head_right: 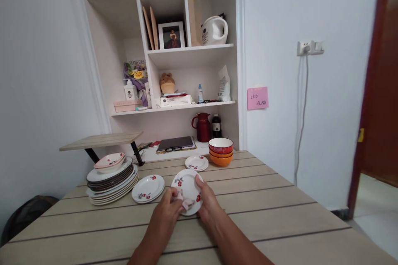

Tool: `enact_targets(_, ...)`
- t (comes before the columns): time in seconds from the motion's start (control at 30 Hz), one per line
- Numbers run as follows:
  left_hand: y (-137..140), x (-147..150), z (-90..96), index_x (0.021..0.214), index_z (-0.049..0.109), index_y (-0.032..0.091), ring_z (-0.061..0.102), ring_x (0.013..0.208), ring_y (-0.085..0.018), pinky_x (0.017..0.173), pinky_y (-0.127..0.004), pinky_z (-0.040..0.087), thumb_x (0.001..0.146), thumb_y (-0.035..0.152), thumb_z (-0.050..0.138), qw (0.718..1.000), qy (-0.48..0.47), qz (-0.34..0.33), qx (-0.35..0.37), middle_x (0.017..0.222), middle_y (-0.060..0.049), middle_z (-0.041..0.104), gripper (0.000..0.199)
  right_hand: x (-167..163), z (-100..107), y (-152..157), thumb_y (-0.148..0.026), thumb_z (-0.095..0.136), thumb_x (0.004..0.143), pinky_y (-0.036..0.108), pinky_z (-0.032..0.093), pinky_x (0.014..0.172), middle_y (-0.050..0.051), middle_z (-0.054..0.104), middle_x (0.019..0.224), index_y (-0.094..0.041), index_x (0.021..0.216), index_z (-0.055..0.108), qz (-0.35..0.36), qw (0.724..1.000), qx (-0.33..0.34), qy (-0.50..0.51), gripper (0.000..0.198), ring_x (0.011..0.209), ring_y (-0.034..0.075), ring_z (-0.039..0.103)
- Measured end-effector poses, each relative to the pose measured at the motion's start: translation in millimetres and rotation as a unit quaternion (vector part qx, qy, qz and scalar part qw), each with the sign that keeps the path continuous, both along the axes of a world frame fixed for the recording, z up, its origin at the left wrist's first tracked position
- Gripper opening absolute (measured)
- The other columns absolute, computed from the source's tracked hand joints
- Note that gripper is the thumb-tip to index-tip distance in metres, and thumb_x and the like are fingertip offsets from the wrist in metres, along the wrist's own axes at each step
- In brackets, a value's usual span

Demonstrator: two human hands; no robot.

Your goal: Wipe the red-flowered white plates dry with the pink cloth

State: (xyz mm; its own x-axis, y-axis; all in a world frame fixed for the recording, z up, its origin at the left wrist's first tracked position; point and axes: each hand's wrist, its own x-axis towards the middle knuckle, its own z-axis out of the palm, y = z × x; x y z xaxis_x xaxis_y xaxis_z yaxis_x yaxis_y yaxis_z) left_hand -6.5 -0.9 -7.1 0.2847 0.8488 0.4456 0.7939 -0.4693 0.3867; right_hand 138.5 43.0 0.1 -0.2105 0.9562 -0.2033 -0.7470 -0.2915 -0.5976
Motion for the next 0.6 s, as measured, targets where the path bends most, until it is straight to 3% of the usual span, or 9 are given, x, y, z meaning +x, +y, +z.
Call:
enact_targets(0.1,-1.4,-3.4,0.7,0.096,0.060,0.024,0.057,0.103,-0.018,0.090,-0.031,0.048,0.088,0.013,0.037,0.999,-0.051,-0.002,0.001,0.115,-0.007,0.053,0.026,-3.0,-4.4,1.5,-0.040,0.060,0.085,0.040,0.056,0.069,0.011,0.076,0.085,-0.014,0.107,0.061,-0.009,1.000,0.015,-0.016,0.033,0.075,0.026,0.072)
enact_targets(0.27,-1.7,-6.1,-1.6,0.120,0.048,0.023,0.055,0.106,-0.018,0.096,-0.035,0.046,0.079,0.002,0.039,0.985,-0.169,-0.027,0.030,0.112,-0.007,0.052,0.046,-4.7,-3.6,-2.9,-0.037,0.065,0.082,0.035,0.056,0.064,0.007,0.075,0.081,-0.017,0.107,0.060,-0.052,0.997,0.035,-0.046,0.032,0.068,0.023,0.071)
enact_targets(0.43,1.2,-9.3,-3.2,0.084,0.055,0.022,0.057,0.095,-0.016,0.084,-0.031,0.050,0.074,-0.003,0.035,0.988,-0.150,-0.032,-0.013,0.104,-0.005,0.052,0.034,-6.2,-2.2,-5.7,-0.037,0.069,0.079,0.033,0.054,0.056,0.003,0.073,0.070,-0.018,0.101,0.059,-0.080,0.993,0.048,-0.075,0.031,0.062,0.023,0.068)
enact_targets(0.6,-1.5,-11.5,0.6,0.082,0.049,0.022,0.055,0.091,-0.016,0.081,-0.028,0.047,0.069,-0.002,0.039,0.991,-0.127,-0.035,-0.006,0.098,-0.004,0.051,0.029,-5.5,-6.9,-2.0,-0.037,0.072,0.076,0.032,0.054,0.057,0.002,0.073,0.071,-0.019,0.097,0.059,-0.111,0.989,0.045,-0.083,0.030,0.061,0.021,0.068)
